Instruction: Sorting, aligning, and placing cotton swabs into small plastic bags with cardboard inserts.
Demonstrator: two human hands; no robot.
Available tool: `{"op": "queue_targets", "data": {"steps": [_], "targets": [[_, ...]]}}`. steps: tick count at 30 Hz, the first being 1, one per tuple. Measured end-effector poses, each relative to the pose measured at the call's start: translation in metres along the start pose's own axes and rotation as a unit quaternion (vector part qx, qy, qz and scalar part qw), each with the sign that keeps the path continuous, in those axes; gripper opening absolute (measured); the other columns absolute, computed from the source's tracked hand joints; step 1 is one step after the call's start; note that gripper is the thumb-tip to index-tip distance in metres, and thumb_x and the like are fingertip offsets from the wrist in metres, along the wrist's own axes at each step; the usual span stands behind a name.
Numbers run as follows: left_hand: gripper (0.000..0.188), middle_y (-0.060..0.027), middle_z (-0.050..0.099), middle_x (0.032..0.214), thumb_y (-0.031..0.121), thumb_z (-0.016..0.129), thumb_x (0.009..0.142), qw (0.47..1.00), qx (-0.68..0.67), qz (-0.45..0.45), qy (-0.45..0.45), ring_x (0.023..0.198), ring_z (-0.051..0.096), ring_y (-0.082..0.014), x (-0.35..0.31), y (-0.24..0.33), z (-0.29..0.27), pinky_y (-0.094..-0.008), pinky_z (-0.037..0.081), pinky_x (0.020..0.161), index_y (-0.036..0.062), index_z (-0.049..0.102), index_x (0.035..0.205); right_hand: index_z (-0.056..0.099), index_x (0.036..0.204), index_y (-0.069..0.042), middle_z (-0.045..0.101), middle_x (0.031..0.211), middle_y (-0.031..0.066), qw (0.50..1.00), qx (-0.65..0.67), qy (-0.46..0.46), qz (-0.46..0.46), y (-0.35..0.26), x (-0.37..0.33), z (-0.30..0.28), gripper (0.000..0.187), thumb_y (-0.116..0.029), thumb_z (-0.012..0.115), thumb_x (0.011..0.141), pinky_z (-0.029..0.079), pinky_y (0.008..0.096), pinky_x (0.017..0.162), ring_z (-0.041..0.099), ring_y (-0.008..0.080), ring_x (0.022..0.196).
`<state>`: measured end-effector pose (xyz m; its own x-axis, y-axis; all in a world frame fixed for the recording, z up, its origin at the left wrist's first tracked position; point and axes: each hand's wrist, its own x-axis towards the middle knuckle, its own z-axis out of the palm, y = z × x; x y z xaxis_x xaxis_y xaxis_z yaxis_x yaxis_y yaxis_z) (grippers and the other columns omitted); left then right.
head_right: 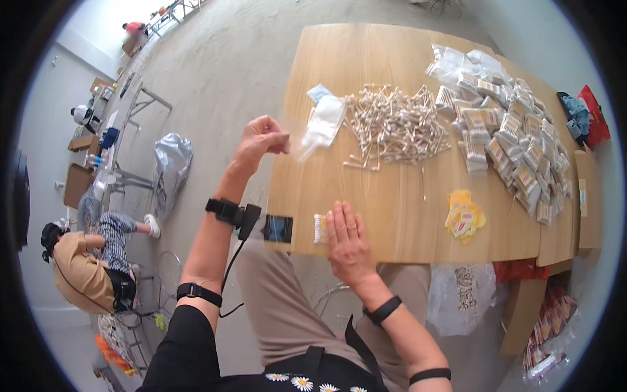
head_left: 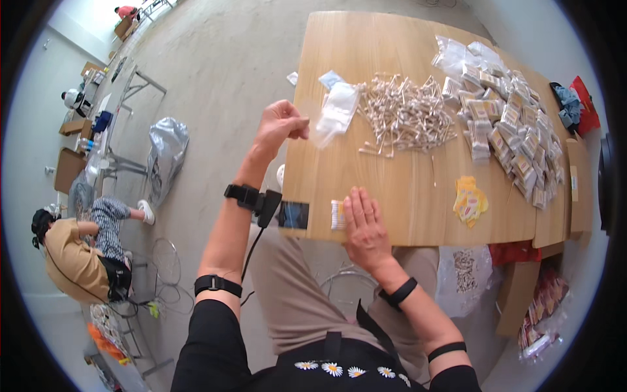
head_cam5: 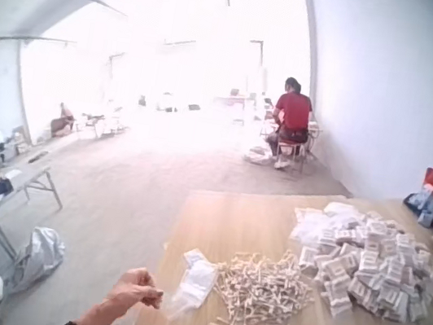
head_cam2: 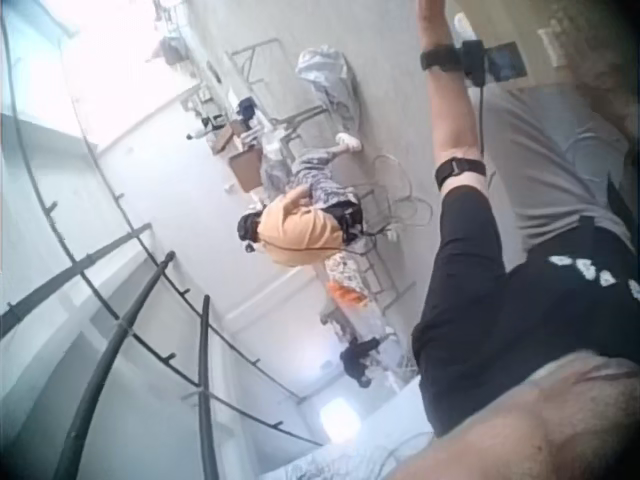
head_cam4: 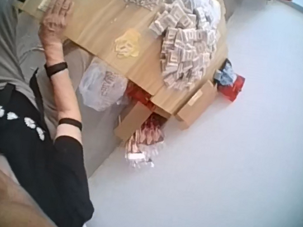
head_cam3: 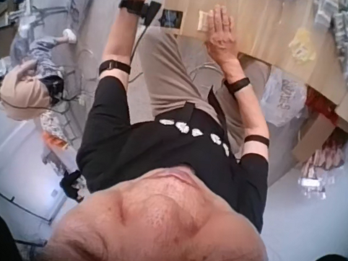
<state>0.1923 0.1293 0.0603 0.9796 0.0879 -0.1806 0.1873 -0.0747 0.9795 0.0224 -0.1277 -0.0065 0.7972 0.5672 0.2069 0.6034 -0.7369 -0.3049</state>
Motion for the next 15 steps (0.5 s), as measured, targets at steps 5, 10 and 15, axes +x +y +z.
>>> {"op": "queue_targets", "data": {"steps": [5, 10, 15], "targets": [[0.015, -0.0043, 0.065, 0.068, 0.004, 0.072, 0.083, 0.994, 0.077, -0.040, -0.073, 0.057, 0.064, -0.0110, -0.069, -0.033, -0.025, -0.0231, 0.047, 0.052, 0.0060, 0.057, 0.082, 0.031, 0.147, 0.005, 0.027, 0.157, 0.0236, 0.999, -0.040, -0.011, -0.012, 0.003, 0.005, 0.007, 0.096, -0.021, 0.078, 0.067, 0.021, 0.0476, 0.120, 0.023, 0.0373, 0.148], [0.039, -0.0066, 0.067, 0.086, 0.021, 0.081, 0.074, 0.961, 0.266, 0.015, 0.072, 0.081, 0.066, -0.0171, -0.097, -0.051, -0.033, -0.0354, 0.049, 0.069, -0.0004, 0.063, 0.101, 0.028, 0.149, 0.004, 0.025, 0.157, 0.0229, 1.000, -0.019, -0.023, -0.009, -0.001, 0.004, 0.003, 0.110, -0.024, 0.085, 0.059, 0.019, 0.0469, 0.121, 0.021, 0.0364, 0.148], [0.055, -0.0114, 0.067, 0.107, 0.045, 0.078, 0.074, 0.822, 0.539, 0.002, 0.182, 0.104, 0.060, -0.0265, -0.127, -0.062, -0.027, -0.0443, 0.041, 0.092, 0.0019, 0.068, 0.106, 0.029, 0.148, 0.004, 0.025, 0.157, 0.0222, 0.999, -0.034, -0.021, -0.004, -0.001, 0.002, 0.004, 0.110, -0.024, 0.086, 0.059, 0.019, 0.0456, 0.121, 0.021, 0.0352, 0.148]]}}
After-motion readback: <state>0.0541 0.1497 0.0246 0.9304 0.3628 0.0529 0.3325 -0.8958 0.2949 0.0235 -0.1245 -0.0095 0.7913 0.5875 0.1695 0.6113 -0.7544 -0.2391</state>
